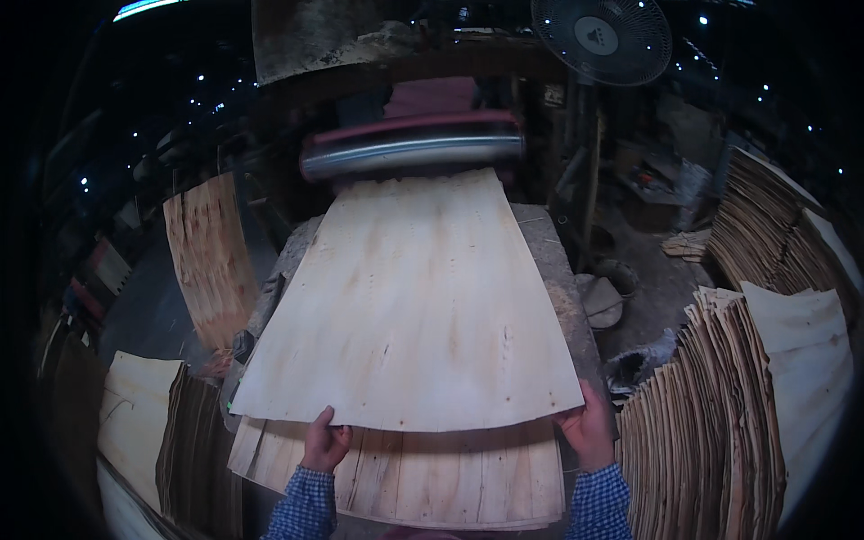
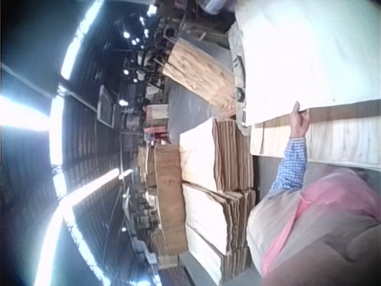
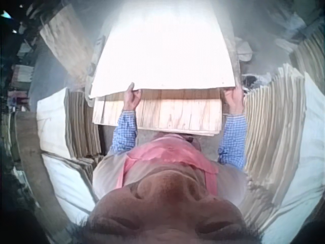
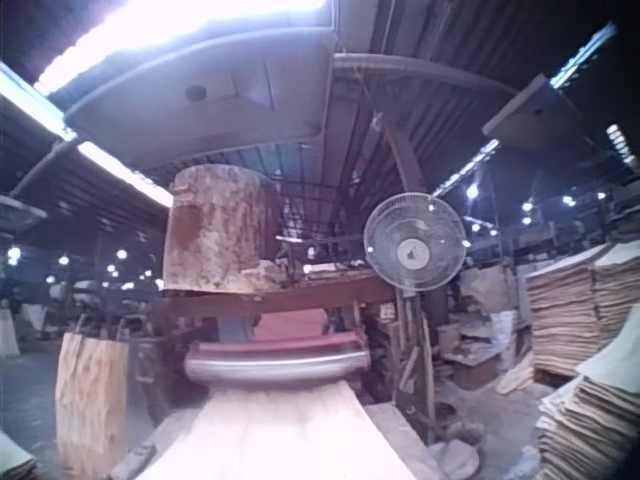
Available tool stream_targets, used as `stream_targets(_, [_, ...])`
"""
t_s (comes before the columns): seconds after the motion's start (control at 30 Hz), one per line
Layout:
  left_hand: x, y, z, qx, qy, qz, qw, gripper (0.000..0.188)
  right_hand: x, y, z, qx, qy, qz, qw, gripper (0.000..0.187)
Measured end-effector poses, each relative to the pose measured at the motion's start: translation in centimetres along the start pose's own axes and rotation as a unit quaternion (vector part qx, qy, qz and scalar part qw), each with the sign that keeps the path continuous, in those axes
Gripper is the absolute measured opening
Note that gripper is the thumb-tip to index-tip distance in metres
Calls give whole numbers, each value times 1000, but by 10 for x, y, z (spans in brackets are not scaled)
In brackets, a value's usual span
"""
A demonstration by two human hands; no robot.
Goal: The person lifts thin sheets of wood veneer from a stack and feeds them one by one into the intake rollers of a large industrial machine.
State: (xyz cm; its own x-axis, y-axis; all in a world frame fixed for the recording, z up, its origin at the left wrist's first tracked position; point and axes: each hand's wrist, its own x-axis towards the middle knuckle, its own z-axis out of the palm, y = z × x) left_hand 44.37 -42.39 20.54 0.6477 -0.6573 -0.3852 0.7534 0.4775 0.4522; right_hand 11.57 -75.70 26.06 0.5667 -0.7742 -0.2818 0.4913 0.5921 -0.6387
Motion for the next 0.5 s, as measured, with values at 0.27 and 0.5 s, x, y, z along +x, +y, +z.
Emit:
stream_targets(0.27, [190, -7, 44, 132, 66, 42, 988, 27, -96, 112, -84, -754, 7, -274, 596, 37])
stream_targets(0.5, [161, -13, 25, 240, 85, -75, 964, 31, -108, 111, -93, -787, 100, -243, 558, 38])
